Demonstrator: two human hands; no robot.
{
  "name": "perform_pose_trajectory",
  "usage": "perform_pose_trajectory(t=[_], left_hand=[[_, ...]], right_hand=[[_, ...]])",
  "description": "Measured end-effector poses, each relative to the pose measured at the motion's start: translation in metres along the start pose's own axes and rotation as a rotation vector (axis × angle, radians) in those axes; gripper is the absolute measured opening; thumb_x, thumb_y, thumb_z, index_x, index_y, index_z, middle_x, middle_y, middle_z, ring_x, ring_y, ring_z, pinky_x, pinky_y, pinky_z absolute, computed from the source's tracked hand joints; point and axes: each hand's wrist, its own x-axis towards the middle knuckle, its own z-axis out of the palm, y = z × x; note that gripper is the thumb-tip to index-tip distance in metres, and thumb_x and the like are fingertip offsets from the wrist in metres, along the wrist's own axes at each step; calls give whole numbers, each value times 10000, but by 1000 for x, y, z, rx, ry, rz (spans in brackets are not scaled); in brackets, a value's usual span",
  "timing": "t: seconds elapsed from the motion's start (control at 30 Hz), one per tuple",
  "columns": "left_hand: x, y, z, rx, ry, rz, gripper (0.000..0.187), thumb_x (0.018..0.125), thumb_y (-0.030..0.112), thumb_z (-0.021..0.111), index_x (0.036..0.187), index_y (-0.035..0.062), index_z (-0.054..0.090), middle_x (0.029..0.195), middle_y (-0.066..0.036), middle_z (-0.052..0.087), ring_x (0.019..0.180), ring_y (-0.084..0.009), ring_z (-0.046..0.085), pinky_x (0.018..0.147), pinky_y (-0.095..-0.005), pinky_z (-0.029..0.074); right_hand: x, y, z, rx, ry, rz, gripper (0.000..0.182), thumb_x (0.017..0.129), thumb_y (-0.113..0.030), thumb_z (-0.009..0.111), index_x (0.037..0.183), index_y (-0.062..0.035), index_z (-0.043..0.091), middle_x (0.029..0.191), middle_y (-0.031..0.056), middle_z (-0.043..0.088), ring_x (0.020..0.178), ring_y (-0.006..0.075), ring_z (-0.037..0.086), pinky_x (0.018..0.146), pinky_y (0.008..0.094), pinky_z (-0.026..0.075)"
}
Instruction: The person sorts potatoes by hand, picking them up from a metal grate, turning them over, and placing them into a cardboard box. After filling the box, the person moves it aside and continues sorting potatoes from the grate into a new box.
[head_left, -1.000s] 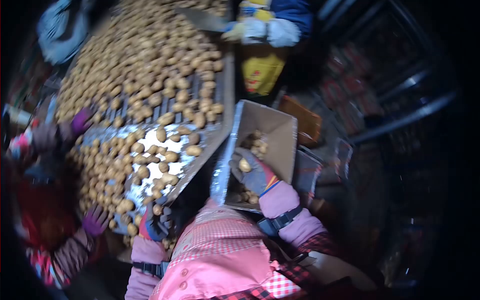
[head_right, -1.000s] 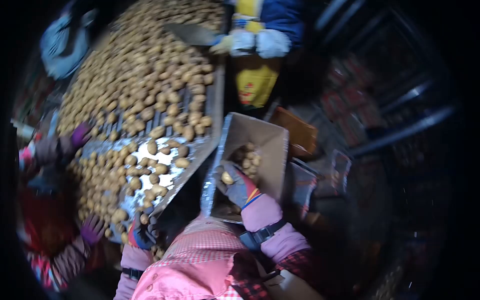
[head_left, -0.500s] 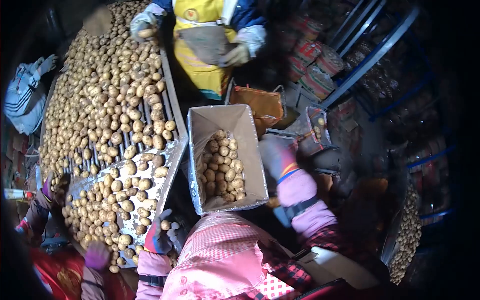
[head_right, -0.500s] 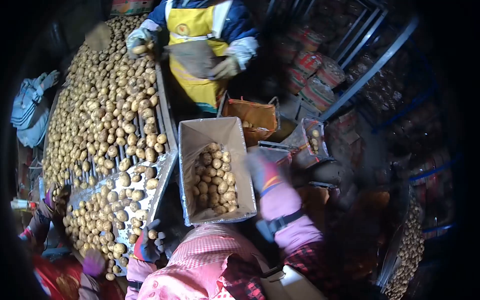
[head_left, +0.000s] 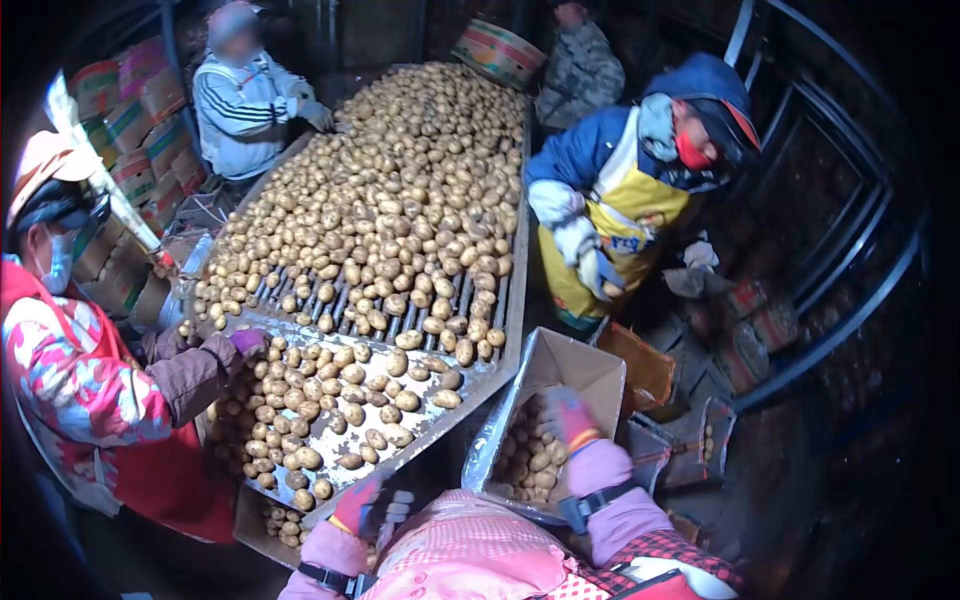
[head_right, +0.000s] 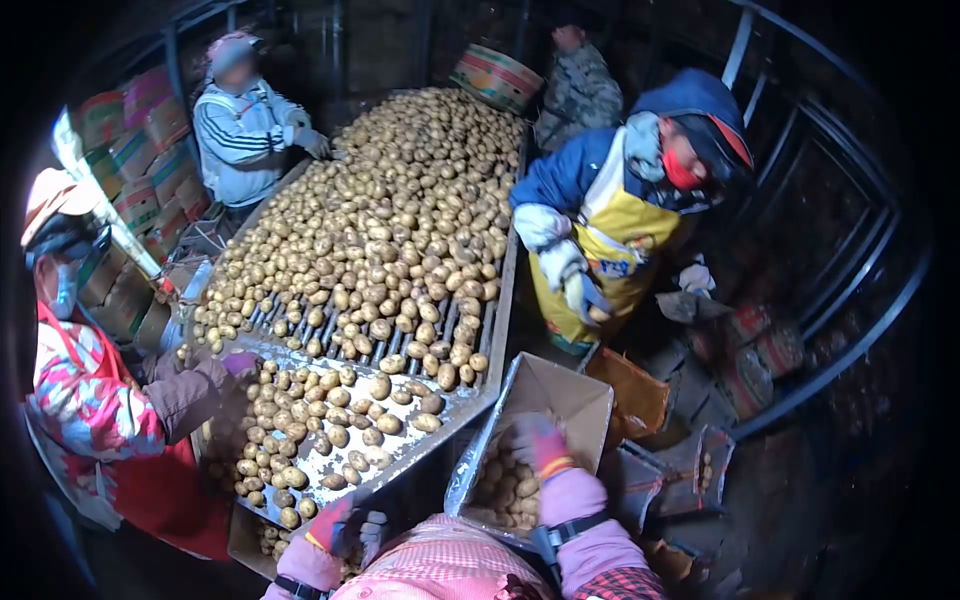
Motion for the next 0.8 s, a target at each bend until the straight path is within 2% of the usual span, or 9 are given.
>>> perform_pose_trajectory(t=[0.07, 0.17, 0.23, 0.3, 0.47, 0.5, 0.63, 0.7, 0.8], left_hand=[[-9, -36, -27, -526, 62, -142, 544, 935, 414, 547, 1342, 76, 422, 992, -211, 636, 816, -277, 649, 734, -403, 545], [-38, -44, -33, -544, 105, -99, 597, 904, 501, 566, 1322, 93, 445, 1025, -161, 643, 861, -235, 619, 775, -408, 515], [-43, -61, -43, -507, 212, -146, 571, 904, 494, 571, 1301, 99, 458, 1018, -155, 631, 844, -240, 609, 757, -395, 511], [-38, -82, -51, -651, 120, -86, 565, 904, 506, 564, 1290, 106, 464, 1001, -144, 611, 828, -237, 591, 741, -380, 505], [-25, -62, -30, -574, 158, -95, 557, 901, 501, 571, 1277, 104, 466, 992, -136, 592, 838, -230, 573, 742, -368, 495], [-22, -57, -26, -538, 160, -91, 567, 900, 511, 565, 1284, 106, 463, 1006, -138, 594, 854, -239, 579, 754, -378, 495], [-19, -53, -21, -456, 155, -79, 590, 902, 536, 549, 1297, 108, 457, 1042, -144, 601, 899, -262, 592, 789, -404, 495], [-21, -58, -24, -464, 154, -67, 591, 903, 539, 544, 1297, 107, 457, 1050, -147, 603, 911, -267, 595, 801, -412, 495], [-32, -68, -29, -510, 194, -68, 569, 910, 526, 540, 1292, 109, 467, 1044, -153, 608, 908, -275, 603, 794, -400, 508]], right_hand=[[6, -23, -99, -551, 688, -404, 276, 959, -348, 525, 1117, -129, 584, 689, 31, 598, 526, 128, 538, 434, 268, 417], [-63, -58, -122, -272, 924, -745, 410, 922, -296, 593, 1259, -71, 530, 980, 91, 657, 778, 181, 638, 640, 329, 530], [-93, -38, -176, -700, 1154, -785, 588, 847, -336, 669, 1326, -55, 474, 1179, 155, 618, 1008, 290, 631, 852, 389, 510], [-85, 25, -308, -1343, 1509, -242, 561, 855, -332, 656, 1357, -165, 471, 1185, 204, 607, 1101, 347, 595, 939, 430, 469], [-117, 52, -225, -924, 1475, 77, 794, 761, -579, 671, 1429, -263, 380, 1440, 233, 384, 1315, 342, 419, 1083, 418, 352], [-132, 35, -159, -1068, 1395, -13, 705, 774, -473, 690, 1295, -29, 522, 1328, 198, 530, 1184, 362, 534, 1020, 421, 418], [-114, 39, -149, -1194, 888, -40, 733, 868, -577, 537, 1387, -72, 426, 1422, 252, 391, 1305, 353, 427, 1072, 399, 356], [-123, 28, -71, -1112, 821, 128, 731, 802, -551, 624, 1343, -79, 482, 1327, 237, 512, 1235, 373, 493, 1037, 414, 393], [-81, 87, -134, -1174, 883, -83, 761, 757, -526, 673, 1333, -67, 483, 1282, 219, 558, 1189, 369, 534, 1012, 410, 417]])
